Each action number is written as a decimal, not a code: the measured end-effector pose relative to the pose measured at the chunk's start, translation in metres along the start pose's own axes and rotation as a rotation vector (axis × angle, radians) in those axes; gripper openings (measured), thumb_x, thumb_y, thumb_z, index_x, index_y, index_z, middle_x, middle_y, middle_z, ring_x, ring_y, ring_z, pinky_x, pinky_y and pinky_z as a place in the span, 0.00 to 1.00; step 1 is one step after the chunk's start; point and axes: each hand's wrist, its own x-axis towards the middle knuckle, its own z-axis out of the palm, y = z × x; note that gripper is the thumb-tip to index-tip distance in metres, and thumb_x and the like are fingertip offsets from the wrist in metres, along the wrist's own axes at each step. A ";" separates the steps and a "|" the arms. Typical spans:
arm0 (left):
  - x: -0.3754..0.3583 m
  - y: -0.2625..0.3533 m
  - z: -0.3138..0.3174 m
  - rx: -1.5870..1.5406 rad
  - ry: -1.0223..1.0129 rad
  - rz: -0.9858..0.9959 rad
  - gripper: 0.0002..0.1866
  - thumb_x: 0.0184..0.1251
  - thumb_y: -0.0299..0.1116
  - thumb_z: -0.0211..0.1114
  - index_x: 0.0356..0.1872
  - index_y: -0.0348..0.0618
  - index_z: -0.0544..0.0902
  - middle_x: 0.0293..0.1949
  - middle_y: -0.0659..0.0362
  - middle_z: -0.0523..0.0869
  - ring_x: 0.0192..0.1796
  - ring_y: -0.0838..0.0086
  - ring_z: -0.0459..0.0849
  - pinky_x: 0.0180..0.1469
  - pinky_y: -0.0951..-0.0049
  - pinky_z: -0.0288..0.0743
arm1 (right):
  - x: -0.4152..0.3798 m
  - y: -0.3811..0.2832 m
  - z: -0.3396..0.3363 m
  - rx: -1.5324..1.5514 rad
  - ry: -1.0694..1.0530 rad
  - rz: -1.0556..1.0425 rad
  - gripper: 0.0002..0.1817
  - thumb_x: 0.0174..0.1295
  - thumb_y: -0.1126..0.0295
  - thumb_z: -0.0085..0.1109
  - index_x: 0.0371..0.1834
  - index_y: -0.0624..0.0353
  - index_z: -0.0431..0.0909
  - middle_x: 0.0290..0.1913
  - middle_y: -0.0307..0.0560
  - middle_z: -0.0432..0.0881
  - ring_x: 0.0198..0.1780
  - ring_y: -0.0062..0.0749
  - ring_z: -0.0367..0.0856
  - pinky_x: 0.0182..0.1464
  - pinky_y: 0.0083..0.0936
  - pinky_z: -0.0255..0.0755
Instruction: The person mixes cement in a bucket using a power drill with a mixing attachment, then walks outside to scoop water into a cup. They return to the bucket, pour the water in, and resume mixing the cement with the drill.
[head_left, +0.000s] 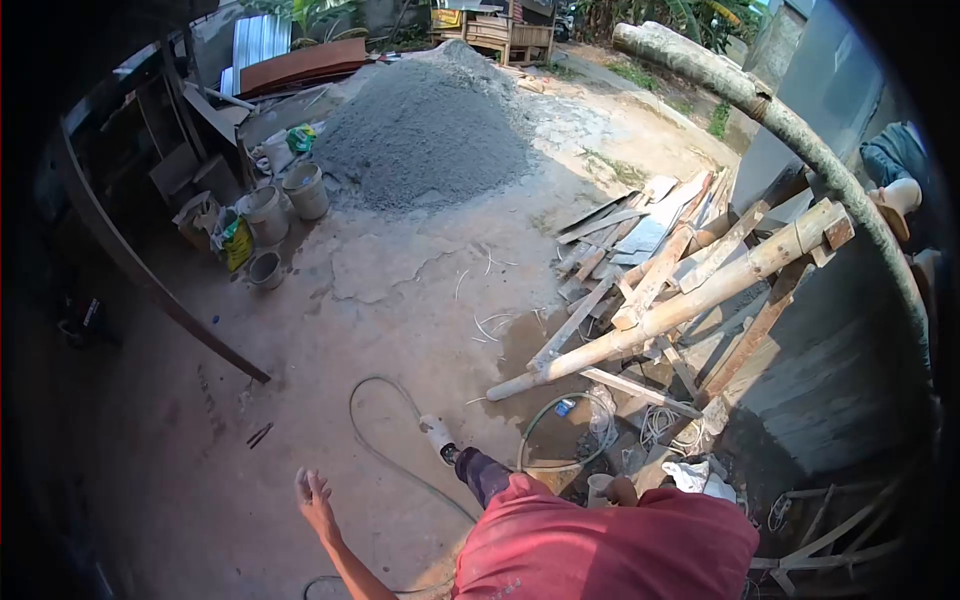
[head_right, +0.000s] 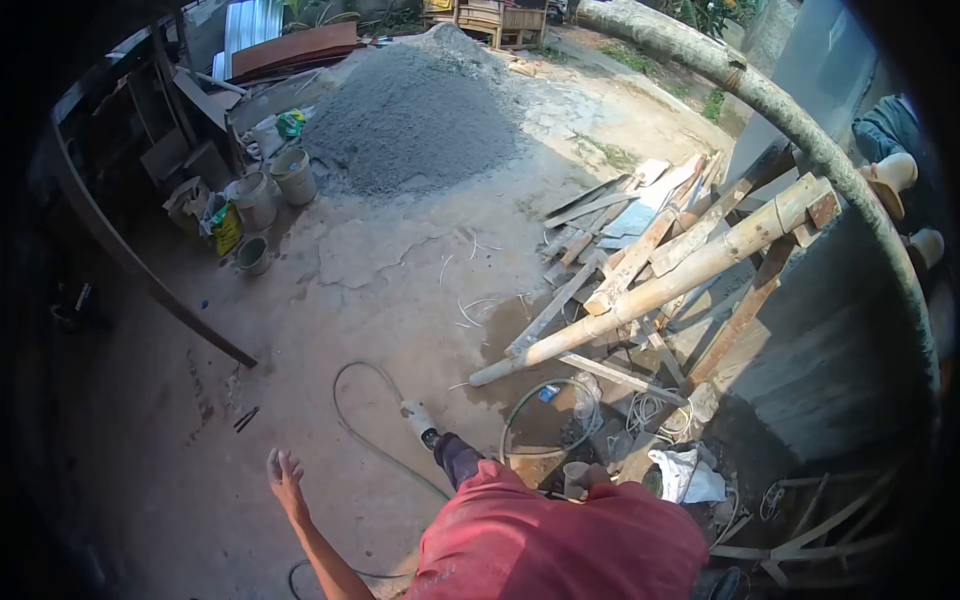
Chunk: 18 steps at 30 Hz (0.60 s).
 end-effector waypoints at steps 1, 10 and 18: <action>0.023 -0.003 0.020 -0.036 -0.017 -0.027 0.32 0.74 0.48 0.61 0.70 0.37 0.67 0.56 0.52 0.81 0.50 0.66 0.84 0.47 0.67 0.79 | 0.008 -0.030 -0.015 0.006 0.000 0.003 0.31 0.48 0.40 0.74 0.24 0.65 0.87 0.21 0.47 0.86 0.22 0.33 0.86 0.28 0.33 0.81; 0.057 -0.195 0.022 0.300 -0.153 -0.861 0.25 0.74 0.43 0.58 0.65 0.40 0.71 0.49 0.49 0.84 0.41 0.60 0.87 0.30 0.64 0.80 | 0.143 -0.549 -0.296 0.255 0.340 -0.783 0.30 0.49 0.39 0.72 0.35 0.59 0.88 0.37 0.58 0.86 0.40 0.53 0.86 0.45 0.41 0.78; 0.177 -0.177 0.044 0.428 -0.306 -1.010 0.26 0.73 0.44 0.59 0.66 0.42 0.72 0.53 0.49 0.83 0.47 0.58 0.85 0.39 0.59 0.80 | 0.127 -0.859 -0.464 0.585 0.327 -1.095 0.28 0.53 0.44 0.73 0.36 0.62 0.87 0.33 0.55 0.87 0.35 0.41 0.86 0.40 0.33 0.78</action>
